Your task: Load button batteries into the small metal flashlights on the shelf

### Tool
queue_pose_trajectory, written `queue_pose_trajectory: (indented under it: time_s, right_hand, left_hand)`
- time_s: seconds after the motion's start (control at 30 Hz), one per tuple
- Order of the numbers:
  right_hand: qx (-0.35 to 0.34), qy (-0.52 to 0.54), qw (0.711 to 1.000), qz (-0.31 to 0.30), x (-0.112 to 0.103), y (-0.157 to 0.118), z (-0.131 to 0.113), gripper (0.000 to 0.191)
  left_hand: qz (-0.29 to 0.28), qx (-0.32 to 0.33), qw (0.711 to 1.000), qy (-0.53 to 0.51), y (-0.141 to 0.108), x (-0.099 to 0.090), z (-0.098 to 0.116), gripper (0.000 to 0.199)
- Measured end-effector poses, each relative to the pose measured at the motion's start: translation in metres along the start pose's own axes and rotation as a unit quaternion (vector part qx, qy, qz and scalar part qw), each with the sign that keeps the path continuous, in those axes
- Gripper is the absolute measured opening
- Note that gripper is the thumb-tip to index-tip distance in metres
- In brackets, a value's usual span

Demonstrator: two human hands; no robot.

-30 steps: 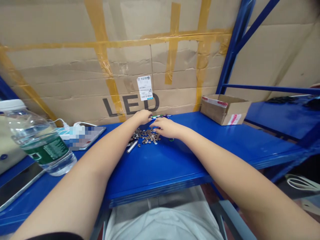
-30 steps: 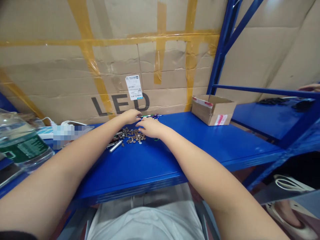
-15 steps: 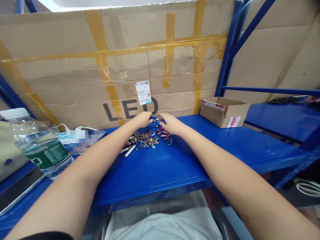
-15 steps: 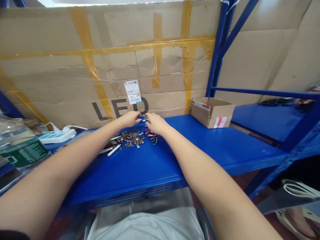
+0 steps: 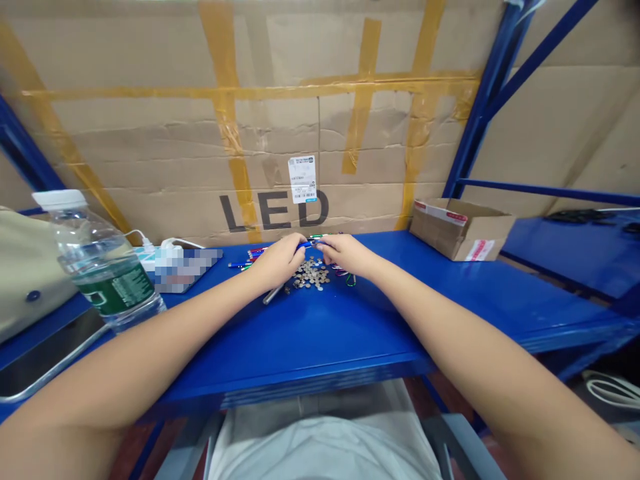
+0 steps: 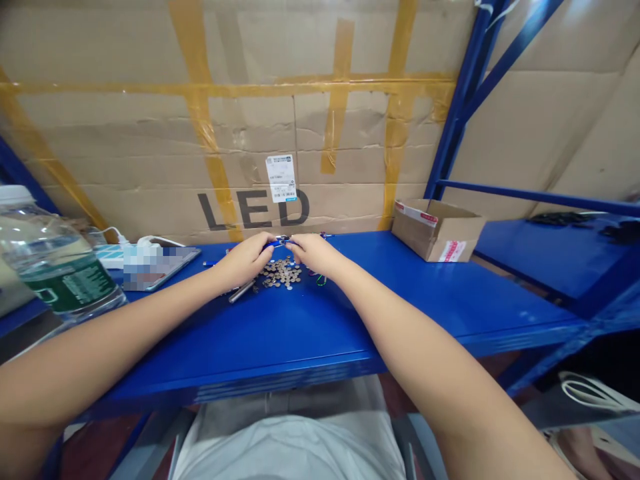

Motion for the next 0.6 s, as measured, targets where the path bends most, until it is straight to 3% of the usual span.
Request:
queue_pose_trajectory:
  time_s: [0.1, 0.23, 0.37, 0.6]
  right_hand:
    - [0.007, 0.018, 1.0, -0.003, -0.003, -0.003, 0.001, 0.029]
    - [0.028, 0.059, 0.995, -0.07, 0.01, -0.007, -0.005, 0.028]
    - [0.031, 0.019, 0.997, -0.062, 0.011, -0.008, -0.006, 0.019]
    - [-0.002, 0.134, 0.986, -0.095, 0.02, -0.012, -0.015, 0.019]
  left_hand:
    - [-0.009, -0.025, 1.0, -0.016, -0.001, 0.002, -0.001, 0.029]
    - [-0.016, -0.012, 0.999, -0.048, -0.002, 0.002, 0.002, 0.03]
    - [-0.032, -0.017, 0.994, -0.102, 0.0, 0.005, 0.001, 0.03]
    - [-0.034, -0.077, 0.974, -0.211, 0.001, 0.002, -0.005, 0.032]
Point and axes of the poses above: each hand's wrist, its own y-axis towards the middle knuckle, its own x-axis out of the palm, z = x × y, the point moved 10 cm from there along y, towards the middle knuckle, and after that the axes turned 10 degrees about -y, right-handed, at the moved point
